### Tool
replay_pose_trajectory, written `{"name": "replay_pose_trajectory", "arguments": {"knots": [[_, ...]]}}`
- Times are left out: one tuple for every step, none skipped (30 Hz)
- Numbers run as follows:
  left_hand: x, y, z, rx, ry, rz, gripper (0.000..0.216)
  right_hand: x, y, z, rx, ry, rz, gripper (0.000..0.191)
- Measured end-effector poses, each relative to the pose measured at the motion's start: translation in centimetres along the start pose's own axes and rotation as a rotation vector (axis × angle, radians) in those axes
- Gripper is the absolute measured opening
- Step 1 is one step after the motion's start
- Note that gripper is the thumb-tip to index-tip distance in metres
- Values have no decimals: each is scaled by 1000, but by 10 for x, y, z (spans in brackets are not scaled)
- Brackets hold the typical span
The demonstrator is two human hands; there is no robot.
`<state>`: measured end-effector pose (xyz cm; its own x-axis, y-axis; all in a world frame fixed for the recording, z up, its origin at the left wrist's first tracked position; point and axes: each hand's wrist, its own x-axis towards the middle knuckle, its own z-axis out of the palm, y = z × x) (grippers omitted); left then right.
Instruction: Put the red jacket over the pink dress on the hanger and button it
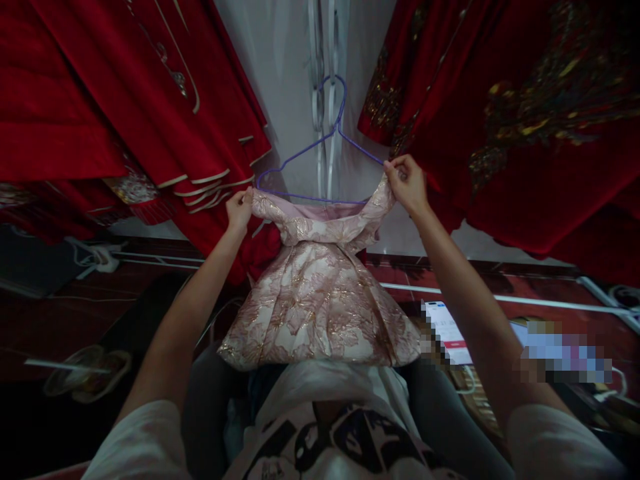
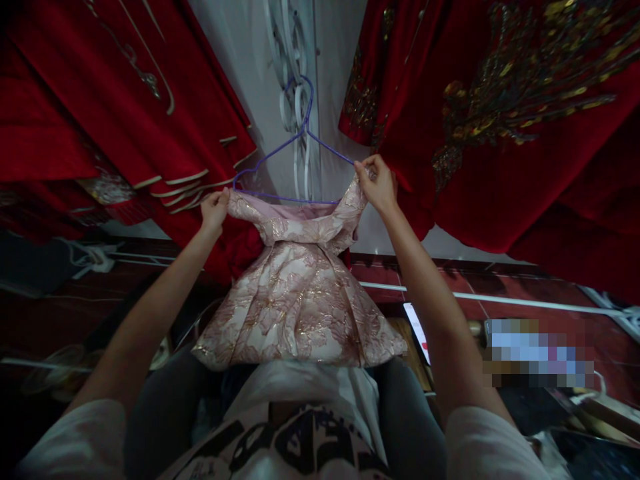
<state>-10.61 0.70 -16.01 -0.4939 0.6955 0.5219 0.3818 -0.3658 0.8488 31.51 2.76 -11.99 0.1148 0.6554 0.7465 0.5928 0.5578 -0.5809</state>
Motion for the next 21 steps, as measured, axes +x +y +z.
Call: {"name": "replay_pose_trajectory", "arguments": {"knots": [[0, 0, 1, -7, 2, 2, 30, 0, 0, 0, 6, -3, -1, 46], [1, 0, 2, -13, 1, 10, 29, 1, 0, 0, 14, -6, -5, 46], [2, 2, 3, -23, -1, 21, 28, 1, 0, 0, 24, -7, -9, 45], [3, 5, 5, -39, -5, 35, 27, 1, -1, -1, 34, -7, -15, 45], [6, 9, 7, -57, -11, 52, 26, 1, -2, -2, 46, -7, -22, 44], [8, 13, 10, -73, -19, 68, 25, 1, -3, -3, 59, -7, -28, 44], [11, 18, 12, -84, -24, 77, 25, 1, -4, -3, 71, -8, -33, 44], [13, 22, 15, -91, -27, 75, 25, 1, -5, -4, 82, -8, -35, 44], [15, 26, 17, -94, -28, 63, 26, 1, -6, -5, 91, -10, -35, 44], [17, 29, 19, -97, -26, 43, 27, 1, -6, -5, 98, -10, -34, 44], [18, 30, 20, -102, -19, 17, 27, 1, -6, -5, 103, -7, -32, 44], [17, 30, 20, -109, -6, -13, 27, 1, -6, -5, 106, -5, -30, 45], [16, 28, 20, -117, 10, -47, 27, 1, -5, -5, 108, -3, -28, 45], [14, 26, 18, -125, 27, -83, 27, 1, -5, -4, 110, -5, -27, 45], [11, 22, 16, -131, 43, -119, 26, 1, -4, -4, 113, -8, -24, 46], [9, 18, 13, -136, 56, -147, 26, 1, -4, -4, 116, -12, -19, 46], [6, 14, 10, -139, 64, -166, 25, 1, -4, -3, 121, -19, -13, 46], [3, 10, 8, -141, 67, -172, 25, 2, -3, -3, 127, -26, -5, 46], [1, 7, 5, -143, 67, -168, 25, 2, -4, -3, 135, -32, 2, 46], [0, 5, 4, -145, 65, -158, 26, 2, -4, -3, 143, -39, 9, 46], [0, 4, 3, -148, 64, -146, 26, 2, -4, -3, 151, -43, 14, 46]]}}
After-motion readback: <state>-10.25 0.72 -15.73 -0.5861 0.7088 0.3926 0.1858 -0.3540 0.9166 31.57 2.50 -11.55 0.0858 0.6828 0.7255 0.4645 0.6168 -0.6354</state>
